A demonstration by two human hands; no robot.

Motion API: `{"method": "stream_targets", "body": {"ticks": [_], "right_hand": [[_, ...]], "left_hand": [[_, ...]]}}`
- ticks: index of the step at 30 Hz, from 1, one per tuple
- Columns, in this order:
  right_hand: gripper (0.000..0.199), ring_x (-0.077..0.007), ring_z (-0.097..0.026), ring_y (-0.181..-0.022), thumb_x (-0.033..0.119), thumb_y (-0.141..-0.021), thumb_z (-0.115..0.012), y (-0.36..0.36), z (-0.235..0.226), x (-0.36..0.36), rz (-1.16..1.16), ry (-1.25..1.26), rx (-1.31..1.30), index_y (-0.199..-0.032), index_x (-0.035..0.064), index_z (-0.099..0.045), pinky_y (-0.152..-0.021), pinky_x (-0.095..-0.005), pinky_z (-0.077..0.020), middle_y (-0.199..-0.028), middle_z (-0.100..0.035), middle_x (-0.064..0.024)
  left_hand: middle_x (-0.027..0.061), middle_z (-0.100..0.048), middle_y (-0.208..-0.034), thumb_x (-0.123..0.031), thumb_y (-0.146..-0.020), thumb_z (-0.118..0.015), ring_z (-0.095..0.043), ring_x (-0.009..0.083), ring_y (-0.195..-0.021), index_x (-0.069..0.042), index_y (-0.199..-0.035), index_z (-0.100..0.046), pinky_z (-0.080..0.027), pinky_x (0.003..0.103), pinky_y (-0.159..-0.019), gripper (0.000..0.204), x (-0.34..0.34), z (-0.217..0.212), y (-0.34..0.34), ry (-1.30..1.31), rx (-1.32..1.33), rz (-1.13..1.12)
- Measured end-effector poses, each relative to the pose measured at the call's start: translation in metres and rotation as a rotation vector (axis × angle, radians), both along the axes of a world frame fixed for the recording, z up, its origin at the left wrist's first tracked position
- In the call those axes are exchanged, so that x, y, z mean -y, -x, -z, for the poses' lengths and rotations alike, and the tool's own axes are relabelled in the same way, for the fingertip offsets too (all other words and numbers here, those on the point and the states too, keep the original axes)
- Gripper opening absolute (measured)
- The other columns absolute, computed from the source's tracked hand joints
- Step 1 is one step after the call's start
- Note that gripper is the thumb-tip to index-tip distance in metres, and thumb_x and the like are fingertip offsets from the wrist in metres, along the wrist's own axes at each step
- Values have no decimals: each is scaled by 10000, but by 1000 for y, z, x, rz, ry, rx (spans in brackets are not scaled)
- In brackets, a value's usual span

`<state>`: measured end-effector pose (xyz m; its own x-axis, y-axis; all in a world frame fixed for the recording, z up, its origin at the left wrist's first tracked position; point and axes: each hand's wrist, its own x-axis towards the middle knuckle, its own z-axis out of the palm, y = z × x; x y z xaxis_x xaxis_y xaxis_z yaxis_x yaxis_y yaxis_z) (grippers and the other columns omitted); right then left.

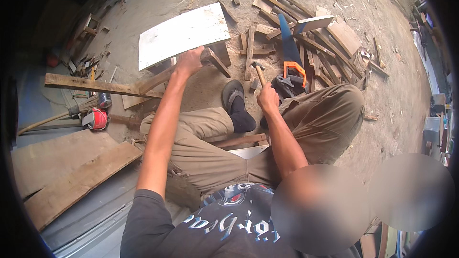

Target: The person assembles a wooden frame by hammering nails into joints and aligning pieces. They use a hammer and a hand saw to join and trim wooden components on a small white workbench.

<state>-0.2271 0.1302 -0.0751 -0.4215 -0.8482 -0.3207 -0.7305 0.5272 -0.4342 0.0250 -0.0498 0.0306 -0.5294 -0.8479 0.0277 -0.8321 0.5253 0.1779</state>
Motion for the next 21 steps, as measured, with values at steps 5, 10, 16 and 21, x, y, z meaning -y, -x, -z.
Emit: {"method": "stream_targets", "body": {"ticks": [5, 10, 16, 21], "right_hand": [[358, -443, -620, -988, 244, -869, -621, 12, 42, 14, -75, 2, -143, -1097, -13, -521, -841, -517, -500, -1039, -618, -285], [784, -462, -564, -1067, 350, -775, -791, -35, 32, 53, -282, 455, -6, -1331, -45, -405, -895, -490, -485, -1204, -507, -308], [875, -484, -606, -1024, 331, -746, -820, -83, 40, 111, -298, 326, 279, -1402, -19, -357, -876, -496, -499, -1040, -627, -335], [535, -452, -651, -930, 168, -761, -735, -90, 50, 123, -345, 269, 357, -1253, 89, -540, -800, -506, -517, -932, -672, -287]], "left_hand": [[136, -678, -683, 116, -834, -488, -662, 200, -560, -44, -956, -583, -553, 321, -483, 222, -7, 6, 12, 3, 28, 14], [114, -628, -605, 139, -805, -444, -562, 135, -443, -18, -889, -578, -433, 253, -328, 224, -6, 18, 5, 7, -34, 12], [111, -635, -614, 121, -814, -471, -604, 150, -476, -45, -919, -589, -473, 276, -352, 230, -9, 5, 9, -39, -14, 12], [194, -703, -824, 22, -783, -560, -709, 370, -809, -97, -1004, -580, -575, 487, -673, 252, -6, 2, 11, -178, -10, -59]]}}
